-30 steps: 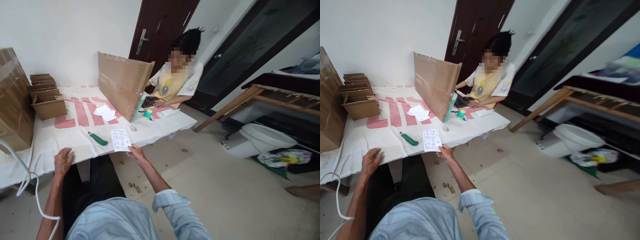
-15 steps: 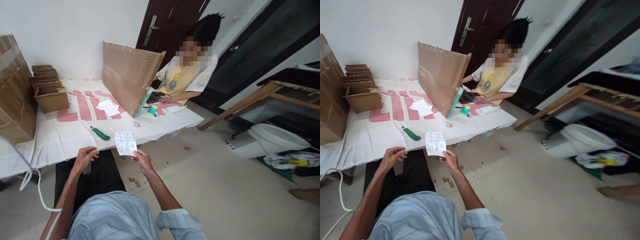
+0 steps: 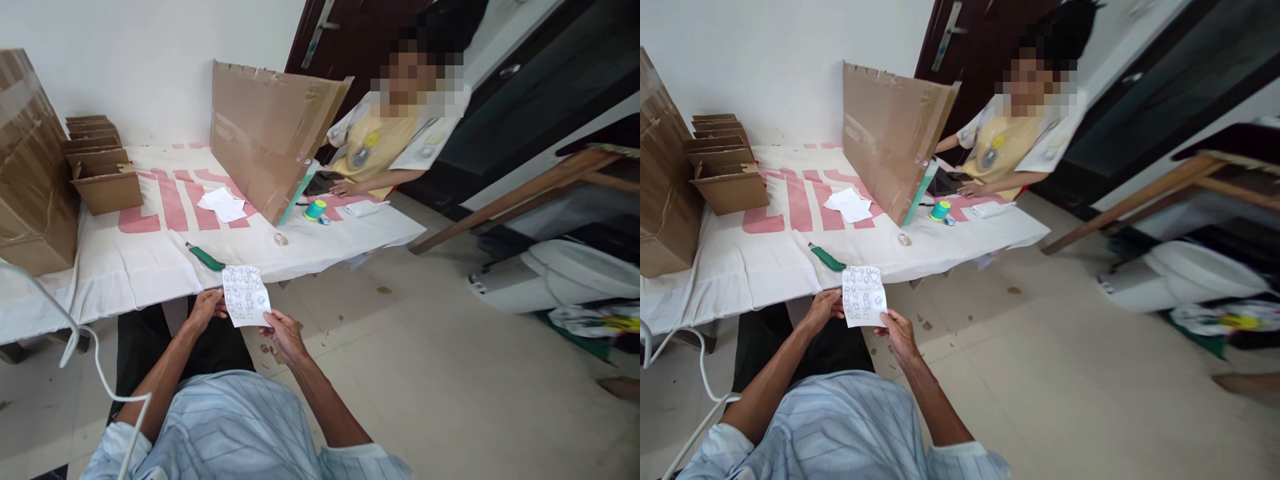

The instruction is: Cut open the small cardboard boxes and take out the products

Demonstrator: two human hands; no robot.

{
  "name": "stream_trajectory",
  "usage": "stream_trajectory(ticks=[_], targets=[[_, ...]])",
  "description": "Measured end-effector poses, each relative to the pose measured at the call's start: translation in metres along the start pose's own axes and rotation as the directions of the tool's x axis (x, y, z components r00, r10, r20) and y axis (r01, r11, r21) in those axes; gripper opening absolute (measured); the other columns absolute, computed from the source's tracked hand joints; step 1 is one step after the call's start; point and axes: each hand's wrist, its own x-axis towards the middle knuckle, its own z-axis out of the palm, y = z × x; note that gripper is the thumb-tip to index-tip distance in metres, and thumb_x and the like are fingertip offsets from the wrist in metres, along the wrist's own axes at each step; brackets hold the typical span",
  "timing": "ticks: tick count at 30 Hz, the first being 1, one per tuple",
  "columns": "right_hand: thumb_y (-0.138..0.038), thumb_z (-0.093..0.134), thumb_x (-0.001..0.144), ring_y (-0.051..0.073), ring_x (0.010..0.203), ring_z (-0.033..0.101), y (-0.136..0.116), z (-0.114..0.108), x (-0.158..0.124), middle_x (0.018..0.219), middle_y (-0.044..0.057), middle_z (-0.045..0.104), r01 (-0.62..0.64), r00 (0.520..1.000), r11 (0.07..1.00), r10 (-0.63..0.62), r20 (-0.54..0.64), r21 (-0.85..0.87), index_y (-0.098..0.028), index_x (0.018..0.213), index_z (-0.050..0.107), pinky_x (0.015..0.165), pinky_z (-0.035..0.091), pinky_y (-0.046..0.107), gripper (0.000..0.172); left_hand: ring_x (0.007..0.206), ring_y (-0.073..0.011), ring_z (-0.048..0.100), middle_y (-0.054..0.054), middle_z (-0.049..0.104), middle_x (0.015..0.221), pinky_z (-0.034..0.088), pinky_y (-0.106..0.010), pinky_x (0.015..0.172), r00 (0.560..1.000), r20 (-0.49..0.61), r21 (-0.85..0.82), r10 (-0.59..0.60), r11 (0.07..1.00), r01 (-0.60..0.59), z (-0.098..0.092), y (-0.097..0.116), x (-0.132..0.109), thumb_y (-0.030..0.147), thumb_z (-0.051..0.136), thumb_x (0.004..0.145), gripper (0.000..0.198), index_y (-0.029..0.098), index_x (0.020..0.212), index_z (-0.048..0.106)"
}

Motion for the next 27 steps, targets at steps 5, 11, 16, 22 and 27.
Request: stream_trajectory(ticks=[5,11,16,22,27], targets=[[-0.051,0.093,0.056,0.012,0.048,0.061,0.003,0.002,-0.008,0.069,0.003,0.076,-0.026,1.000,1.000,0.026,0.010,-0.005,-0.016,0.088,0.077,0.049,0.055,0.026,0.050,0.056,-0.0149,0.067,-0.007,0.074,0.069,0.052,-0.024,0.052,0.999,-0.027,-0.020,0.025,0.999,-0.025,-0.001,-0.003,0.007,0.059,0.089,0.075,0.049,0.013,0.081,0.075],[-0.053,0.090,0.062,0.014,0.051,0.063,0.007,0.002,-0.012,0.073,0.003,0.078,-0.011,0.999,0.999,0.013,0.048,-0.052,-0.019,0.089,0.077,0.051,0.058,0.027,0.045,0.053,-0.0140,0.064,-0.004,0.072,0.065,0.051,-0.024,0.052,0.999,-0.031,-0.012,0.027,1.000,-0.028,0.000,0.000,0.004,0.050,0.091,0.073,0.041,0.013,0.079,0.075],[-0.054,0.087,0.064,0.015,0.053,0.065,0.004,0.000,-0.014,0.077,0.004,0.078,0.005,0.997,0.995,0.002,0.079,-0.096,-0.019,0.090,0.076,0.053,0.059,0.029,0.044,0.055,-0.0155,0.066,-0.006,0.073,0.066,0.049,-0.024,0.051,1.000,-0.009,-0.004,0.006,1.000,-0.006,0.001,0.007,-0.001,0.044,0.091,0.071,0.036,0.013,0.075,0.072],[-0.054,0.089,0.062,0.016,0.059,0.066,0.002,-0.001,-0.014,0.078,0.004,0.079,-0.014,0.993,0.992,0.028,0.115,-0.123,-0.017,0.091,0.078,0.052,0.058,0.027,0.047,0.051,-0.0128,0.061,-0.004,0.071,0.063,0.046,-0.023,0.050,1.000,-0.015,0.008,-0.009,1.000,0.009,-0.001,0.011,-0.005,0.036,0.088,0.071,0.029,0.014,0.070,0.070],[-0.059,0.090,0.061,0.019,0.064,0.071,0.002,-0.001,-0.008,0.077,0.004,0.079,-0.066,0.993,0.995,0.073,0.098,-0.073,-0.018,0.091,0.078,0.056,0.059,0.029,0.053,0.050,-0.0136,0.061,-0.004,0.071,0.062,0.045,-0.024,0.050,0.999,-0.030,0.018,-0.012,1.000,0.013,-0.003,0.012,-0.008,0.034,0.086,0.071,0.026,0.014,0.070,0.071]])
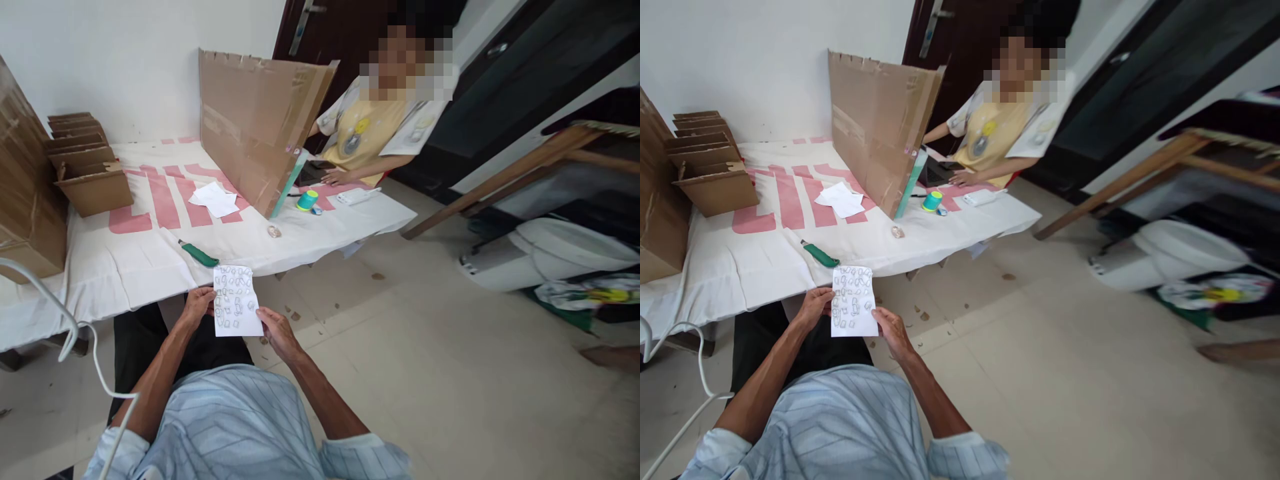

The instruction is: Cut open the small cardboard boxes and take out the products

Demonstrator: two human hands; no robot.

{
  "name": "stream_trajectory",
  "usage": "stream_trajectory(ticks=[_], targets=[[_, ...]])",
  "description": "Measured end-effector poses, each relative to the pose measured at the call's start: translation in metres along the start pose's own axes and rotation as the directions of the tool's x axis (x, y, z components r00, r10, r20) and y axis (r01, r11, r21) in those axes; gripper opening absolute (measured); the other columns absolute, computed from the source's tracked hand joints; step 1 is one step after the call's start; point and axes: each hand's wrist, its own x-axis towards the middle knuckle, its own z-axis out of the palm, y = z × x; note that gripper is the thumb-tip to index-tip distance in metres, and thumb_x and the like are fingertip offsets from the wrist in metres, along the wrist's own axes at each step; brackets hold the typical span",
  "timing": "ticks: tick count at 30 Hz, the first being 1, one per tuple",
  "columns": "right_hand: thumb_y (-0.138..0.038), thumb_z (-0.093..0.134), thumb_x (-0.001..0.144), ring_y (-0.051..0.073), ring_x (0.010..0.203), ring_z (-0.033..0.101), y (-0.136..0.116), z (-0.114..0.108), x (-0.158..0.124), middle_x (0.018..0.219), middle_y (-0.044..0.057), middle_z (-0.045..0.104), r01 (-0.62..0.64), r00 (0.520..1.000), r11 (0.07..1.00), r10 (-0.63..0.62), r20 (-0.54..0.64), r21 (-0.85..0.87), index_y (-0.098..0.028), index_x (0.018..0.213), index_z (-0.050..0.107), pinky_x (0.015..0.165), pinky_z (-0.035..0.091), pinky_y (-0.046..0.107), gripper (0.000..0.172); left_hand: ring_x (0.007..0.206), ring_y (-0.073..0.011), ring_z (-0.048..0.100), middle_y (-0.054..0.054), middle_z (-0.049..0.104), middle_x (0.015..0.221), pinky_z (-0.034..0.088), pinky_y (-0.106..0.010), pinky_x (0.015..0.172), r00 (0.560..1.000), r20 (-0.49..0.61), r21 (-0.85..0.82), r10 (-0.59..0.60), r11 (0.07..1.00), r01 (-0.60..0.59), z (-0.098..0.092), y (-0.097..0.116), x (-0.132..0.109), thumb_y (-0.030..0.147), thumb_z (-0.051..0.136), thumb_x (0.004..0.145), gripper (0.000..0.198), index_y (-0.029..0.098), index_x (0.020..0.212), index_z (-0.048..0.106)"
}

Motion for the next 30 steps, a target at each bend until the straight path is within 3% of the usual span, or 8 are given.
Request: stream_trajectory(ticks=[7,11,13,16,19,21,24,30], targets=[[-0.064,0.092,0.061,0.017,0.062,0.070,-0.010,0.000,0.017,0.078,0.005,0.080,0.007,1.000,1.000,-0.007,0.018,0.023,-0.017,0.102,0.080,0.059,0.056,0.027,0.064,0.051,-0.0145,0.062,-0.004,0.071,0.062,0.044,-0.024,0.049,1.000,-0.012,0.008,-0.015,1.000,0.015,-0.005,0.001,-0.005,0.034,0.086,0.068,0.025,0.013,0.072,0.074],[-0.066,0.088,0.065,0.020,0.066,0.072,-0.023,-0.001,0.037,0.083,0.006,0.080,0.062,0.998,0.994,-0.060,0.028,-0.089,-0.018,0.102,0.080,0.060,0.058,0.030,0.061,0.055,-0.0170,0.066,-0.008,0.075,0.067,0.047,-0.025,0.051,0.999,-0.016,0.005,-0.029,1.000,0.029,-0.007,0.000,-0.005,0.035,0.086,0.068,0.026,0.012,0.076,0.076],[-0.065,0.085,0.070,0.023,0.075,0.073,-0.036,-0.001,0.051,0.090,0.008,0.081,0.164,0.985,0.964,-0.172,-0.019,-0.207,-0.018,0.101,0.080,0.065,0.060,0.033,0.056,0.056,-0.0179,0.067,-0.009,0.077,0.069,0.048,-0.026,0.053,0.999,-0.014,0.003,-0.038,0.999,0.038,-0.007,-0.001,-0.005,0.035,0.086,0.069,0.026,0.011,0.078,0.077],[-0.058,0.076,0.082,0.025,0.095,0.072,-0.063,0.005,0.073,0.103,0.009,0.081,0.417,0.891,0.806,-0.454,0.015,-0.420,-0.020,0.101,0.081,0.083,0.059,0.035,0.043,0.056,-0.0180,0.068,-0.010,0.078,0.071,0.049,-0.026,0.053,0.998,-0.012,-0.002,-0.054,0.999,0.054,-0.008,-0.002,-0.005,0.035,0.087,0.070,0.028,0.011,0.081,0.079],[-0.045,0.068,0.090,0.023,0.102,0.070,-0.091,0.023,0.096,0.107,0.009,0.078,0.610,0.776,0.581,-0.577,0.256,-0.540,-0.021,0.100,0.082,0.088,0.055,0.034,0.029,0.053,-0.0170,0.067,-0.008,0.077,0.068,0.048,-0.026,0.052,0.998,-0.016,-0.011,-0.068,0.998,0.067,-0.008,-0.003,-0.004,0.035,0.088,0.070,0.028,0.011,0.081,0.078],[-0.037,0.069,0.090,0.022,0.098,0.069,-0.105,0.039,0.110,0.105,0.008,0.078,0.659,0.744,0.474,-0.526,0.412,-0.584,-0.021,0.096,0.083,0.086,0.053,0.032,0.022,0.052,-0.0166,0.066,-0.007,0.075,0.066,0.048,-0.026,0.051,0.997,-0.017,-0.018,-0.075,0.997,0.075,-0.007,-0.003,-0.004,0.034,0.088,0.069,0.028,0.011,0.080,0.077],[-0.033,0.073,0.089,0.020,0.089,0.069,-0.115,0.062,0.126,0.097,0.007,0.079,0.665,0.746,0.379,-0.377,0.549,-0.643,-0.020,0.089,0.083,0.081,0.049,0.029,0.016,0.050,-0.0158,0.064,-0.006,0.074,0.063,0.046,-0.025,0.050,0.996,-0.013,-0.029,-0.084,0.996,0.084,-0.007,-0.003,-0.003,0.033,0.088,0.070,0.026,0.011,0.078,0.077],[-0.031,0.076,0.084,0.016,0.073,0.064,-0.115,0.077,0.141,0.075,0.001,0.076,0.612,0.791,0.332,-0.237,0.564,-0.718,-0.018,0.075,0.080,0.065,0.041,0.025,0.016,0.047,-0.0136,0.061,-0.004,0.070,0.059,0.041,-0.023,0.047,0.995,-0.009,-0.057,-0.102,0.993,0.101,-0.004,-0.007,-0.003,0.031,0.088,0.071,0.024,0.011,0.077,0.077]])
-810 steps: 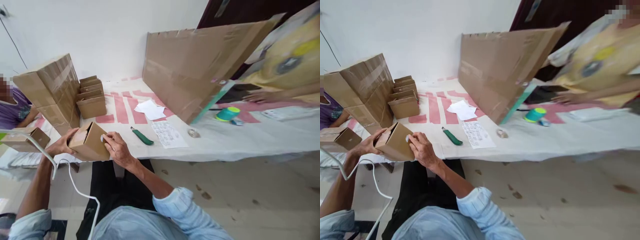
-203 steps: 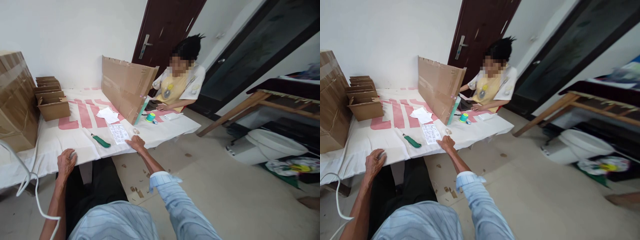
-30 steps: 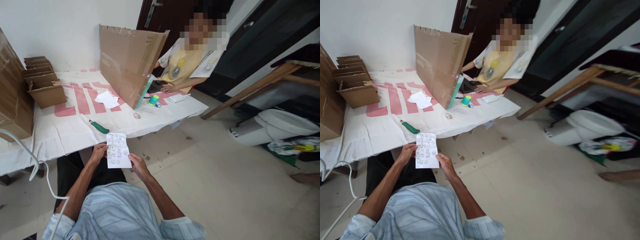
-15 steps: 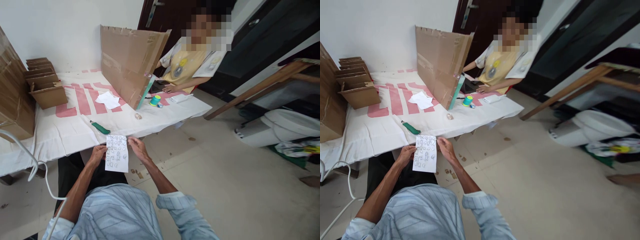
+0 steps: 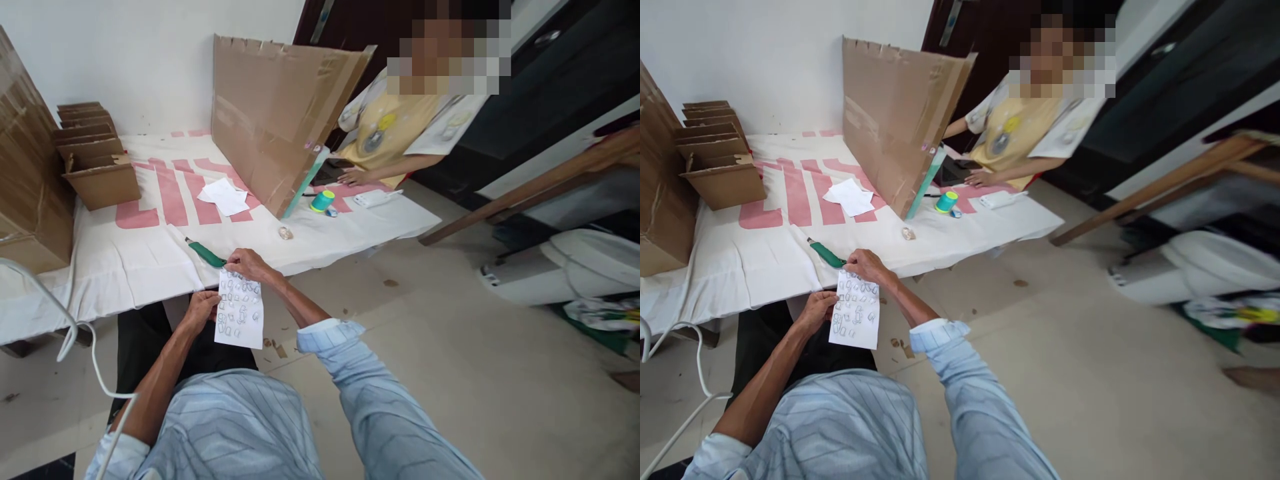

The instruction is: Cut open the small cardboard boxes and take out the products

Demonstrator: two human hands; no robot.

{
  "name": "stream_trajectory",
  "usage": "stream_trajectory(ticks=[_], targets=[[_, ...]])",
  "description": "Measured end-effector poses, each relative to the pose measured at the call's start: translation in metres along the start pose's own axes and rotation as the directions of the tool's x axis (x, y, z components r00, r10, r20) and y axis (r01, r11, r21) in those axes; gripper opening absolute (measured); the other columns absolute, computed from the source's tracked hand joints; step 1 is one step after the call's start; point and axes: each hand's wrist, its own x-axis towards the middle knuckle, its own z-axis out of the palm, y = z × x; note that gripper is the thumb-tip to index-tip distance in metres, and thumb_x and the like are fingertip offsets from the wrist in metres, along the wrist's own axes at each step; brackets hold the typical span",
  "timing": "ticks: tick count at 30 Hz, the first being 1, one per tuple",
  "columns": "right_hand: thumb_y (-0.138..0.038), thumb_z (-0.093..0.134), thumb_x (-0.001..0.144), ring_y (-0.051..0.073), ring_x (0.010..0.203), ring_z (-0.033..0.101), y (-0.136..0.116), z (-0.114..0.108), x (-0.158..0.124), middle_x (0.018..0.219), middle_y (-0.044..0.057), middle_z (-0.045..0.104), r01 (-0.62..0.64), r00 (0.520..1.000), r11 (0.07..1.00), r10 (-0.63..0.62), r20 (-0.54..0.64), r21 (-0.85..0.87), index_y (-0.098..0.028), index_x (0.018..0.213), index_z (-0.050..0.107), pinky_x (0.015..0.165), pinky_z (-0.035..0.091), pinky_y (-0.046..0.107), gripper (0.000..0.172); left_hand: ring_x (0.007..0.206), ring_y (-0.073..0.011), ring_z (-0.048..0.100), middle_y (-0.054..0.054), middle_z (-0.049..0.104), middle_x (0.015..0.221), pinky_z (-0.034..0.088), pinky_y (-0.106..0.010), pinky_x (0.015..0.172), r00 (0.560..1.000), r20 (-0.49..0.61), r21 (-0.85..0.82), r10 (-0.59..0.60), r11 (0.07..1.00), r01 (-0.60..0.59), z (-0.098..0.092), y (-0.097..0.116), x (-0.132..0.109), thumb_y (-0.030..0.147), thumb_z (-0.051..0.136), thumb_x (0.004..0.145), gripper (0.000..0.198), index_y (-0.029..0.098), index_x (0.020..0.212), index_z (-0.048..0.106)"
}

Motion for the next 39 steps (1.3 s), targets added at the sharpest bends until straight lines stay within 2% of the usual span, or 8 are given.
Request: stream_trajectory(ticks=[13,19,24,27,30,33,39], targets=[[-0.028,0.072,0.077,0.013,0.066,0.059,0.005,0.006,0.002,0.073,-0.001,0.073,-0.038,0.999,0.995,0.035,0.037,0.089,-0.017,0.070,0.076,0.061,0.038,0.023,0.014,0.049,-0.0143,0.062,-0.006,0.072,0.061,0.043,-0.023,0.048,1.000,-0.009,-0.019,0.001,1.000,-0.001,0.005,0.002,0.000,0.030,0.087,0.071,0.022,0.011,0.073,0.076],[-0.034,0.067,0.074,0.013,0.063,0.055,0.006,0.006,0.000,0.063,-0.002,0.065,-0.044,0.998,0.965,0.033,0.046,0.258,-0.017,0.068,0.071,0.059,0.038,0.024,0.019,0.051,-0.0148,0.064,-0.007,0.074,0.064,0.044,-0.023,0.049,1.000,-0.007,-0.020,0.001,1.000,-0.001,0.004,0.001,0.001,0.032,0.088,0.072,0.024,0.011,0.074,0.076],[-0.040,0.068,0.073,0.013,0.061,0.052,0.003,-0.003,-0.001,0.064,-0.001,0.064,-0.038,0.996,0.934,0.007,0.088,0.356,-0.016,0.071,0.071,0.057,0.038,0.024,0.024,0.050,-0.0151,0.064,-0.007,0.074,0.064,0.045,-0.024,0.050,1.000,-0.013,-0.022,-0.003,1.000,0.003,0.003,-0.001,0.003,0.031,0.087,0.071,0.023,0.011,0.074,0.076],[-0.037,0.070,0.075,0.014,0.064,0.055,0.001,-0.006,-0.001,0.069,0.000,0.067,0.022,0.991,0.949,-0.062,0.116,0.314,-0.016,0.071,0.072,0.059,0.040,0.024,0.021,0.049,-0.0149,0.063,-0.006,0.073,0.063,0.045,-0.025,0.050,1.000,-0.017,-0.024,-0.005,1.000,0.005,0.003,-0.001,0.004,0.030,0.087,0.072,0.023,0.011,0.076,0.076],[-0.028,0.072,0.075,0.014,0.069,0.060,0.000,-0.004,0.000,0.076,0.002,0.071,0.083,0.987,0.977,-0.107,0.118,0.195,-0.017,0.071,0.074,0.064,0.043,0.024,0.012,0.049,-0.0146,0.063,-0.006,0.073,0.062,0.045,-0.024,0.050,1.000,-0.015,-0.023,-0.006,1.000,0.005,0.003,-0.001,0.004,0.030,0.087,0.072,0.023,0.010,0.077,0.076],[-0.022,0.072,0.076,0.014,0.072,0.063,-0.001,0.000,0.000,0.081,0.003,0.074,0.095,0.988,0.991,-0.105,0.115,0.092,-0.017,0.072,0.076,0.067,0.043,0.024,0.007,0.050,-0.0142,0.063,-0.006,0.073,0.063,0.045,-0.024,0.051,1.000,-0.016,-0.023,-0.003,1.000,0.002,0.003,-0.001,0.003,0.029,0.086,0.073,0.021,0.011,0.077,0.076],[-0.020,0.068,0.079,0.014,0.071,0.062,0.000,0.008,-0.002,0.084,0.002,0.076,0.093,0.991,0.995,-0.095,0.093,0.025,-0.017,0.079,0.079,0.064,0.041,0.024,0.011,0.049,-0.0145,0.063,-0.006,0.074,0.063,0.046,-0.024,0.051,1.000,-0.016,-0.027,-0.005,1.000,0.005,0.004,-0.001,0.003,0.028,0.085,0.072,0.020,0.010,0.079,0.078]])
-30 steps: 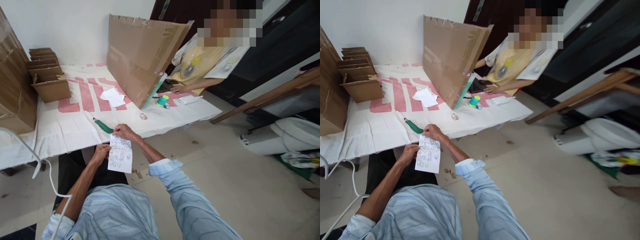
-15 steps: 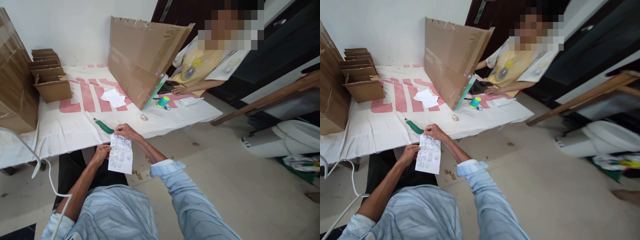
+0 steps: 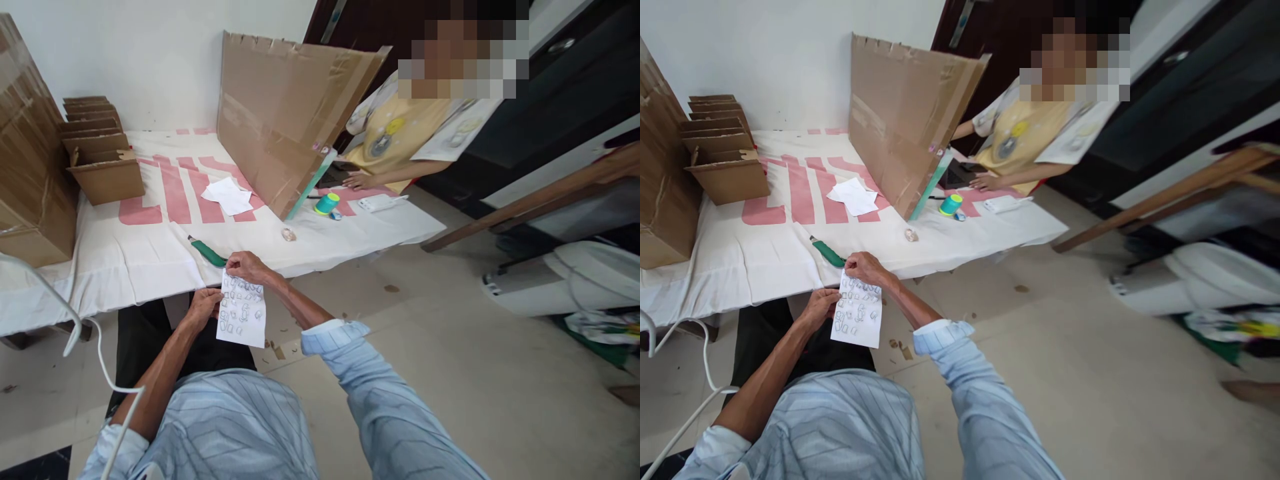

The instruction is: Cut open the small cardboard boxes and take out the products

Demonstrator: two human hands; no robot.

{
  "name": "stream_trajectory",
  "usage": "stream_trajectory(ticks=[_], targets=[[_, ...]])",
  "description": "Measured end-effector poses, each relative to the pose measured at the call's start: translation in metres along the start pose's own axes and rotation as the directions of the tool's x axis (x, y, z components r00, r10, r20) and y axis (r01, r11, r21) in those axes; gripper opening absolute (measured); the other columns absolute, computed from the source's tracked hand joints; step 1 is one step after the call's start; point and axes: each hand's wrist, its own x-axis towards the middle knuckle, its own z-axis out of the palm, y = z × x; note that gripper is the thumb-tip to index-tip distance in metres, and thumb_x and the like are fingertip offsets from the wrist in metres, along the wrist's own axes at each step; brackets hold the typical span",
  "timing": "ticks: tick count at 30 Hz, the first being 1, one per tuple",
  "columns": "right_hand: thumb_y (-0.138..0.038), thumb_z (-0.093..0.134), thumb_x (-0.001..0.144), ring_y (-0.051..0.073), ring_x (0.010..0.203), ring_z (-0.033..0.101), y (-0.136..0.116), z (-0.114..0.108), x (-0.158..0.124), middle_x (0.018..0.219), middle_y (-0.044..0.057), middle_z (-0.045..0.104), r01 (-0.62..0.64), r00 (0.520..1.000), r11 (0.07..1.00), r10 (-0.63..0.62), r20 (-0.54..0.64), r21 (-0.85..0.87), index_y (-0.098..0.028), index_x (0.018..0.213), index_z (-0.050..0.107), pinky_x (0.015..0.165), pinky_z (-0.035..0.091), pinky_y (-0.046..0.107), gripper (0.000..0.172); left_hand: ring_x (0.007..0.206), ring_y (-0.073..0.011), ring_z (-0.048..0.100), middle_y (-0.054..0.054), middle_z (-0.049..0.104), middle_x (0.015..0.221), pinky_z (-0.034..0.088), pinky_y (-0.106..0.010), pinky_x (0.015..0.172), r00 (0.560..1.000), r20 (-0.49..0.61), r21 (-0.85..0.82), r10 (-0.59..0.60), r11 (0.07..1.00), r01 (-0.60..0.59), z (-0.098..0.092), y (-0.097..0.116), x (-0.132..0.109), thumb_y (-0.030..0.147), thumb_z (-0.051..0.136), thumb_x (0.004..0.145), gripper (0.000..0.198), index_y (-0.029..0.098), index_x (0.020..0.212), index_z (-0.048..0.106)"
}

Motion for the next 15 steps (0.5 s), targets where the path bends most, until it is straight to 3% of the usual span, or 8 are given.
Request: stream_trajectory(ticks=[5,11,15], targets=[[-0.017,0.067,0.084,0.015,0.073,0.064,0.0012,0.0039,-0.0032,0.085,0.003,0.076,0.058,0.998,0.994,-0.059,-0.006,-0.091,-0.018,0.082,0.079,0.067,0.041,0.025,0.012,0.050,-0.0145,0.063,-0.006,0.074,0.064,0.046,-0.024,0.051,1.000,0.001,-0.008,-0.002,1.000,0.002,-0.0004,-0.0007,0.0015,0.027,0.086,0.071,0.020,0.010,0.078,0.078],[-0.012,0.061,0.095,0.021,0.092,0.066,-0.0009,0.0092,-0.0063,0.095,0.008,0.076,0.209,0.977,0.912,-0.213,0.028,-0.354,-0.019,0.088,0.078,0.084,0.045,0.030,0.020,0.050,-0.0139,0.063,-0.005,0.073,0.062,0.045,-0.023,0.050,1.000,-0.006,-0.008,-0.001,1.000,0.001,0.0014,0.0001,0.0031,0.025,0.085,0.072,0.017,0.011,0.076,0.076],[-0.015,0.058,0.100,0.020,0.093,0.067,0.0017,0.0062,-0.0074,0.097,0.008,0.076,0.238,0.971,0.916,-0.229,0.064,-0.322,-0.020,0.093,0.079,0.086,0.046,0.030,0.022,0.049,-0.0134,0.062,-0.005,0.072,0.061,0.045,-0.023,0.050,1.000,-0.001,-0.004,0.018,1.000,-0.018,0.0029,0.0023,0.0006,0.024,0.085,0.073,0.017,0.011,0.074,0.074]])
